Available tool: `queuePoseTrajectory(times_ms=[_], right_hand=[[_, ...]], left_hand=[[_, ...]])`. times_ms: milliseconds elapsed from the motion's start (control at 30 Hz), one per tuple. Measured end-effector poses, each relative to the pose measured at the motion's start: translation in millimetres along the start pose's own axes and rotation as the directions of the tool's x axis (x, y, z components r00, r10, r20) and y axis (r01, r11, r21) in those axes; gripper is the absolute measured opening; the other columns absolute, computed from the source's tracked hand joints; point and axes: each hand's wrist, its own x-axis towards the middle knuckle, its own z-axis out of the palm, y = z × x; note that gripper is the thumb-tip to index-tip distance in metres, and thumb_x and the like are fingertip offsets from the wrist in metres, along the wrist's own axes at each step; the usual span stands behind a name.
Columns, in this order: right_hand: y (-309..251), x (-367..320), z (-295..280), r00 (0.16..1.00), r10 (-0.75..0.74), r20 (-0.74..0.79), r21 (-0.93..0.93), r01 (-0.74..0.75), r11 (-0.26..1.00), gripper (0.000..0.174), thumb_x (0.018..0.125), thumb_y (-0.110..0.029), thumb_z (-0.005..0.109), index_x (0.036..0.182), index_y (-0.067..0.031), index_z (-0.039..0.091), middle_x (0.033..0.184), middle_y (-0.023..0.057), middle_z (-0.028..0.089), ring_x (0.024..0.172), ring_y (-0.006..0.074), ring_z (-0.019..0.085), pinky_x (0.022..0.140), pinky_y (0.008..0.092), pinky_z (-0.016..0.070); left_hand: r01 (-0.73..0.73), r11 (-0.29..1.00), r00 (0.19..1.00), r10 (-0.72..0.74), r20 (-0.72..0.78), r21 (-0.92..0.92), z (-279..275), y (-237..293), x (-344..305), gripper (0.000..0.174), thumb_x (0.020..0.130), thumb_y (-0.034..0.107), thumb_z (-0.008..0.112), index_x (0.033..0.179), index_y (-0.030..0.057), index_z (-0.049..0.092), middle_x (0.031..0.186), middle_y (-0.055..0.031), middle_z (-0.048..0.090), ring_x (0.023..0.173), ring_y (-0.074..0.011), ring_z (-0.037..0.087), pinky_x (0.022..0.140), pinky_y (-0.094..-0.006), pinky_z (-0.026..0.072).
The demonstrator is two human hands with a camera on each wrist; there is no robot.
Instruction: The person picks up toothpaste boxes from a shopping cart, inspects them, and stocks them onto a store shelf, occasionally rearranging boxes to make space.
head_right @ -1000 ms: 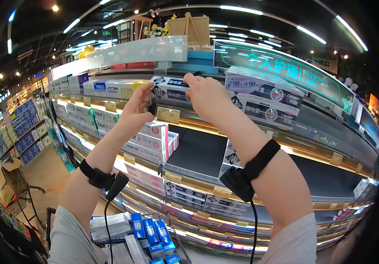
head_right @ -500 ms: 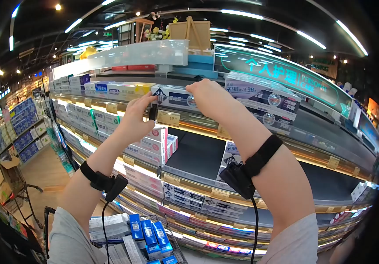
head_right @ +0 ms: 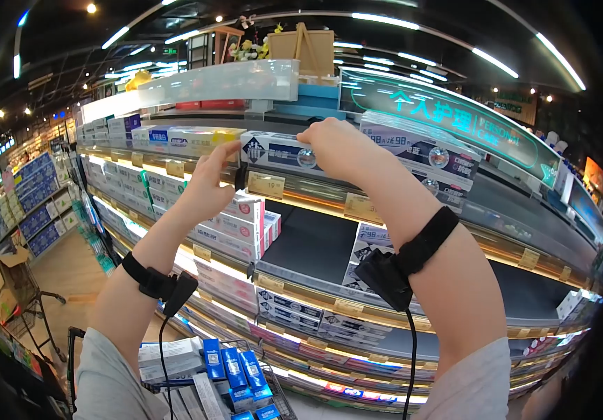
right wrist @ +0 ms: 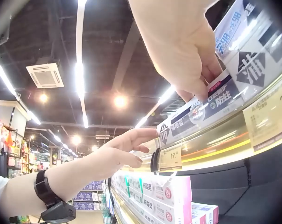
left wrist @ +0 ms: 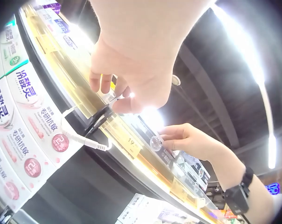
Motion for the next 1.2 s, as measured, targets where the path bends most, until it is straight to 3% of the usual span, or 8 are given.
queuePoseTrajectory(times_ms=[300, 600, 667, 767, 900, 967, 1067, 1200], right_hand=[[2.1, 2.0, 2.0, 1.000, 0.014, 0.002, 0.005, -0.014, 1.000, 0.045, 0.079, 0.003, 0.062, 0.122, -0.0092, 0.065, 0.117, 0.0154, 0.065, 0.108, 0.0322, 0.061, 0.093, 0.0396, 0.0510], [-4.0, -7.2, 13.2, 0.999, 0.019, -0.037, 0.076, -0.016, 0.997, 0.048, 0.078, 0.006, 0.059, 0.125, -0.0043, 0.060, 0.116, 0.0196, 0.064, 0.110, 0.0355, 0.060, 0.094, 0.0405, 0.0491], [1.6, -11.5, 36.2, 0.831, -0.206, -0.516, -0.084, 0.190, 0.978, 0.043, 0.080, 0.004, 0.058, 0.122, -0.0030, 0.059, 0.115, 0.0193, 0.063, 0.111, 0.0368, 0.058, 0.097, 0.0423, 0.0467], [-39.2, -53.5, 34.0, 0.790, -0.216, -0.574, 0.087, 0.321, 0.943, 0.036, 0.081, 0.002, 0.059, 0.117, -0.0034, 0.059, 0.113, 0.0172, 0.062, 0.110, 0.0370, 0.057, 0.096, 0.0433, 0.0453], [-89.0, -129.9, 92.2, 0.884, -0.266, -0.384, 0.359, 0.408, 0.839, 0.027, 0.078, -0.001, 0.064, 0.104, -0.0020, 0.064, 0.103, 0.0153, 0.063, 0.100, 0.0328, 0.060, 0.086, 0.0410, 0.0498], [-104.9, -167.8, 145.1, 0.949, -0.264, -0.174, 0.530, 0.316, 0.787, 0.027, 0.081, -0.007, 0.063, 0.108, -0.0036, 0.065, 0.105, 0.0138, 0.064, 0.100, 0.0319, 0.060, 0.087, 0.0412, 0.0503], [-135.6, -214.4, 202.3, 0.953, -0.278, 0.120, 0.612, 0.150, 0.777, 0.024, 0.086, -0.013, 0.059, 0.109, -0.0066, 0.065, 0.109, 0.0111, 0.065, 0.104, 0.0301, 0.059, 0.088, 0.0398, 0.0497], [-178.5, -259.5, 239.9, 0.904, -0.350, 0.244, 0.729, 0.066, 0.681, 0.025, 0.089, -0.016, 0.060, 0.111, -0.0063, 0.065, 0.115, 0.0120, 0.063, 0.104, 0.0324, 0.058, 0.092, 0.0409, 0.0467]], left_hand=[[-0.001, 0.999, 1.000, 0.002, 0.018, -0.051, -8.0, -0.1, -10.3, 0.075, 0.072, -0.007, 0.051, 0.143, 0.0113, 0.035, 0.139, -0.0093, 0.049, 0.120, -0.0306, 0.048, 0.091, -0.0363, 0.0449], [0.042, 0.993, 0.991, -0.027, 0.132, -0.106, -46.2, 3.7, -111.7, 0.051, 0.078, 0.000, 0.059, 0.128, 0.0072, 0.055, 0.125, -0.0098, 0.060, 0.109, -0.0240, 0.057, 0.087, -0.0340, 0.0475], [0.006, 0.998, 0.987, 0.005, 0.160, -0.067, -53.2, -2.6, -153.4, 0.046, 0.079, 0.001, 0.061, 0.124, 0.0063, 0.058, 0.121, -0.0103, 0.062, 0.109, -0.0253, 0.058, 0.088, -0.0359, 0.0477], [0.170, 0.985, 0.946, -0.158, 0.281, -0.019, -65.8, -7.9, -225.2, 0.036, 0.083, 0.005, 0.061, 0.118, 0.0057, 0.060, 0.109, -0.0144, 0.063, 0.102, -0.0319, 0.056, 0.088, -0.0421, 0.0468], [0.332, 0.939, 0.857, -0.342, 0.385, 0.093, -78.1, -15.4, -320.2, 0.031, 0.083, 0.009, 0.064, 0.114, 0.0043, 0.063, 0.109, -0.0163, 0.064, 0.105, -0.0346, 0.056, 0.094, -0.0429, 0.0443], [0.434, 0.891, 0.811, -0.451, 0.374, 0.132, -82.0, -15.9, -368.1, 0.031, 0.083, 0.010, 0.066, 0.113, 0.0040, 0.064, 0.113, -0.0169, 0.064, 0.108, -0.0347, 0.056, 0.096, -0.0421, 0.0438], [0.553, 0.820, 0.764, -0.569, 0.306, 0.144, -86.0, -11.3, -424.4, 0.033, 0.080, 0.011, 0.070, 0.111, 0.0030, 0.065, 0.116, -0.0170, 0.064, 0.111, -0.0355, 0.055, 0.096, -0.0427, 0.0442], [0.645, 0.745, 0.694, -0.665, 0.277, 0.172, -82.7, -10.6, -478.3, 0.035, 0.077, 0.012, 0.072, 0.110, 0.0032, 0.065, 0.116, -0.0168, 0.063, 0.113, -0.0365, 0.054, 0.095, -0.0426, 0.0445]])
